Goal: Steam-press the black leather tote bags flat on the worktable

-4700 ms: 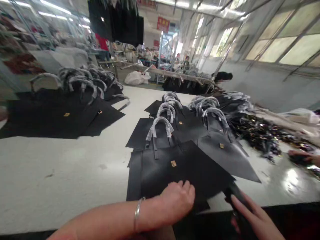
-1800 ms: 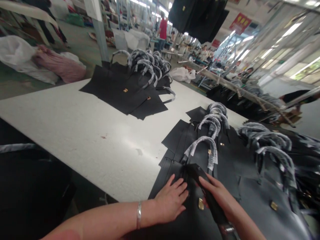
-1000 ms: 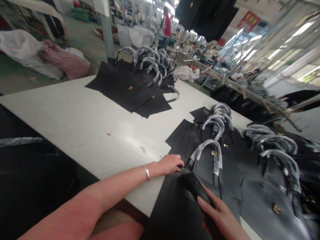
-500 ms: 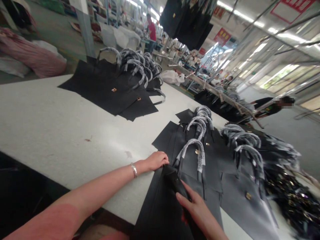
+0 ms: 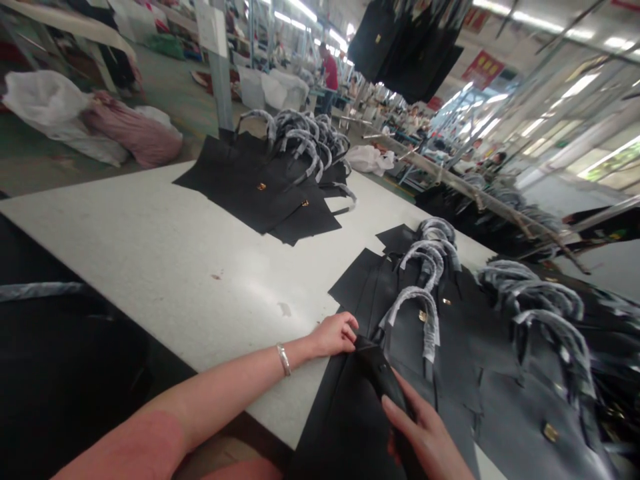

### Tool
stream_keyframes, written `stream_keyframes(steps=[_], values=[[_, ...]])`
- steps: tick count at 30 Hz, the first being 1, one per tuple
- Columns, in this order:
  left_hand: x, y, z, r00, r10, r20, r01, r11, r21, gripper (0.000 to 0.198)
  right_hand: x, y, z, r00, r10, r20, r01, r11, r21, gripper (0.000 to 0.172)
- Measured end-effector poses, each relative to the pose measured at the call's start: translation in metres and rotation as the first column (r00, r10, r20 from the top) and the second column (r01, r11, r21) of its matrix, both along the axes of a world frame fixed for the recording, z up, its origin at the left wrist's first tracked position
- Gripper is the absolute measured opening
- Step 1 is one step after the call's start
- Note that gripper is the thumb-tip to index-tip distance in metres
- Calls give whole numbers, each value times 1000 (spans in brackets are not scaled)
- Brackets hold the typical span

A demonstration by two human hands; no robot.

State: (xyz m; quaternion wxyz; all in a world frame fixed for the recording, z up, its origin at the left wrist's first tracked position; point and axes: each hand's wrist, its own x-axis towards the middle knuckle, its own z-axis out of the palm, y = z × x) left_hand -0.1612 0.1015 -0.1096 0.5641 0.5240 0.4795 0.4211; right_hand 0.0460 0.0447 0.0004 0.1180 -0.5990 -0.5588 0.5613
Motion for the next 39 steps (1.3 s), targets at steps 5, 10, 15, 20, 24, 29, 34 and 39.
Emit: stream_keyframes(steps=[5, 10, 15, 20, 24, 29, 34, 39], values=[[3, -7, 2, 997, 28, 74, -28, 1000, -1, 44, -10, 7, 9, 998, -30, -52, 30, 1000, 4, 89], [9, -14, 6, 989, 22, 144, -20, 1000, -11, 57, -15, 6, 19, 998, -14, -57, 14, 1000, -4, 84], [23, -33, 10, 981, 80, 178, -77, 997, -28, 69, -9, 10, 24, 995, -83, -59, 84, 996, 16, 83], [34, -45, 11, 954, 196, 225, -174, 978, -113, 63, 4, 5, 23, 999, -49, -12, 48, 993, -106, 88], [41, -58, 15, 988, 132, 82, -125, 989, -76, 61, 2, 8, 21, 997, -75, -2, 75, 997, -31, 85], [39, -92, 24, 905, -102, -414, 202, 958, 205, 42, -8, 20, 20, 1000, -10, 26, 10, 1000, -16, 79], [40, -116, 19, 805, -74, -589, 297, 910, 291, 64, -21, 25, 11, 989, 148, 32, -141, 978, -156, 70], [42, -117, 16, 726, -52, -686, 340, 894, 291, 50, -45, 41, 11, 981, 193, -15, -192, 962, -191, 54]])
